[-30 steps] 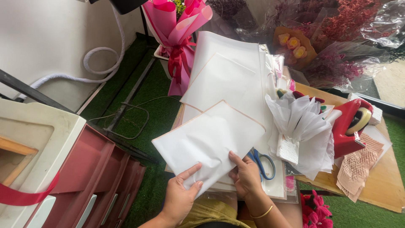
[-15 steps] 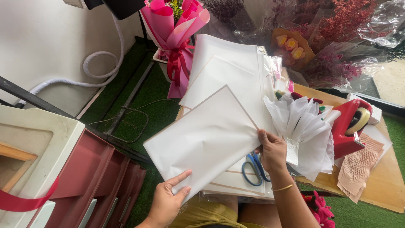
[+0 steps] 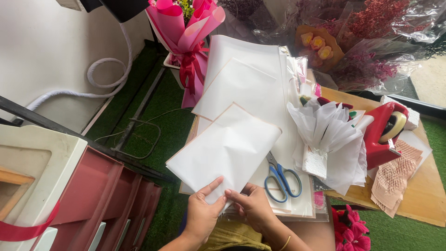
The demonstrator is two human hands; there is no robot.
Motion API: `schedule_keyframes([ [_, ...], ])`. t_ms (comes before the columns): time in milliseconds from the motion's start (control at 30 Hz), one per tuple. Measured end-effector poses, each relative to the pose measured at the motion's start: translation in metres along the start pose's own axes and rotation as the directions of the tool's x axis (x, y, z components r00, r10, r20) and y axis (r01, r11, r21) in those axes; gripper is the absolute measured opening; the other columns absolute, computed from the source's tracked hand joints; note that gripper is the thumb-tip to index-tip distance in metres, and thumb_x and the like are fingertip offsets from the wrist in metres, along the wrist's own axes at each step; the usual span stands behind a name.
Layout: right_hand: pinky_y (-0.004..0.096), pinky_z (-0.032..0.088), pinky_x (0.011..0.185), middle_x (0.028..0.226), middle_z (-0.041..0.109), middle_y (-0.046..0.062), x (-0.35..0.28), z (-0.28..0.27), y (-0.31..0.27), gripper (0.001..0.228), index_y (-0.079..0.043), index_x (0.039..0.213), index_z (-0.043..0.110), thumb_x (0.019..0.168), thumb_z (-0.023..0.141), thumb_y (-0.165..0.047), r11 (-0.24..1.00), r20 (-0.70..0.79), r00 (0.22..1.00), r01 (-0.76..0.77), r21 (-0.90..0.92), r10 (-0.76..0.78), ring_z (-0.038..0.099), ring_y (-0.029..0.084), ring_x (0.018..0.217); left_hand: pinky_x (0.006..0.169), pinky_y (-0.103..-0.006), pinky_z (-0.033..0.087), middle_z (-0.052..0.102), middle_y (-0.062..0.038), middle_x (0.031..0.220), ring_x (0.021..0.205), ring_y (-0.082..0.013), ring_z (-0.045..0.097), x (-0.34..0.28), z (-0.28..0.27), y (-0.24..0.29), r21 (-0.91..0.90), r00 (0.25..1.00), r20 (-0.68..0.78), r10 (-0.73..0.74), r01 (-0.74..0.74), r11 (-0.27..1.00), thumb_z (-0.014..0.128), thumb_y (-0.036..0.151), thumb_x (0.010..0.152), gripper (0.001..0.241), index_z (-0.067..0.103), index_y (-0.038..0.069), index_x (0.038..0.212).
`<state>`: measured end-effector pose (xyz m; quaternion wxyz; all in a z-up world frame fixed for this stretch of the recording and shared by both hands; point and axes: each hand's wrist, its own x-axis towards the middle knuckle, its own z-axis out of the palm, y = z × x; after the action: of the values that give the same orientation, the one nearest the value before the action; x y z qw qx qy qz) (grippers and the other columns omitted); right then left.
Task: The person wraps a small bouquet of artificial flowers in white paper, using shears to cut the paper and then folding and gathering it around the stems to form a decorative wrap.
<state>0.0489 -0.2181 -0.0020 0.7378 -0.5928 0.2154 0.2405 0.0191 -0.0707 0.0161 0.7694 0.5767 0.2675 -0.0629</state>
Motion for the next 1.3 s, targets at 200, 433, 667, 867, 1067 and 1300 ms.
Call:
schedule_keyframes([
  [200,0.023,0.035,0.031,0.052,0.058,0.012,0.016,-0.028,-0.016,0.022,0.01,0.089,0.072,0.08,0.086,-0.004,0.992,-0.036,0.996,0.081,0.094,-0.078,0.048,0.015,0.037,0.106,-0.021,0.051,0.082,-0.01,0.121,0.109,-0.0122,0.072,-0.004,-0.018,-0.008,0.052,0.999,0.036,0.02,-0.021,0.998,0.08,-0.004,0.077,0.051,0.08,0.008,0.126],
  [433,0.02,0.035,0.034,0.05,0.052,0.007,0.066,-0.077,-0.058,0.027,-0.003,0.071,0.064,0.086,0.084,-0.014,0.958,-0.153,0.952,0.277,0.067,-0.265,0.05,0.011,0.042,0.063,-0.016,0.047,0.073,0.006,0.093,0.066,-0.0048,0.054,-0.008,-0.057,-0.008,0.281,0.999,0.039,0.034,-0.044,0.959,0.084,0.007,0.077,0.052,0.085,0.016,0.128],
  [667,0.021,0.041,0.043,0.061,0.058,0.006,0.102,-0.096,-0.118,0.019,0.0,0.091,0.073,0.084,0.084,-0.013,0.893,-0.314,0.869,0.435,0.117,-0.382,0.055,0.012,0.05,0.041,-0.0213,0.019,0.058,0.005,0.061,0.044,-0.0054,0.024,-0.01,-0.054,0.01,0.274,0.999,0.031,0.026,-0.034,0.961,0.082,0.004,0.081,0.047,0.085,0.016,0.127],
  [867,0.027,0.057,0.059,0.075,0.066,0.006,0.025,-0.085,-0.104,0.01,-0.007,0.103,0.068,0.101,0.065,-0.016,0.683,-0.333,0.602,0.578,-0.446,-0.726,0.065,0.014,0.066,0.113,-0.0268,0.049,0.073,-0.012,0.137,0.122,-0.0159,0.068,0.011,-0.005,0.024,-0.109,0.99,-0.106,-0.092,0.08,0.991,0.073,-0.01,0.081,0.05,0.075,0.004,0.129],
  [1067,0.045,0.052,0.096,0.115,0.063,0.016,0.011,-0.102,-0.022,0.051,-0.004,0.127,0.063,0.093,0.067,-0.041,0.032,0.013,0.777,0.043,-0.999,-0.629,0.06,0.034,0.11,0.093,-0.0361,0.063,0.062,-0.019,0.143,0.101,-0.0314,0.07,0.021,0.049,0.032,-0.495,0.971,-0.034,-0.236,0.188,0.848,0.064,-0.014,0.086,0.055,0.061,-0.004,0.14],
  [1300,0.052,0.055,0.089,0.114,0.067,0.017,-0.019,-0.089,-0.047,0.049,-0.007,0.109,0.061,0.098,0.057,-0.055,0.063,-0.277,0.935,-0.27,-0.961,-0.222,0.066,0.039,0.107,0.063,-0.0216,0.047,0.063,-0.009,0.146,0.088,-0.0293,0.076,0.034,0.079,0.032,-0.518,0.973,-0.037,-0.226,0.175,0.837,0.069,0.001,0.089,0.055,0.063,0.007,0.142],
])
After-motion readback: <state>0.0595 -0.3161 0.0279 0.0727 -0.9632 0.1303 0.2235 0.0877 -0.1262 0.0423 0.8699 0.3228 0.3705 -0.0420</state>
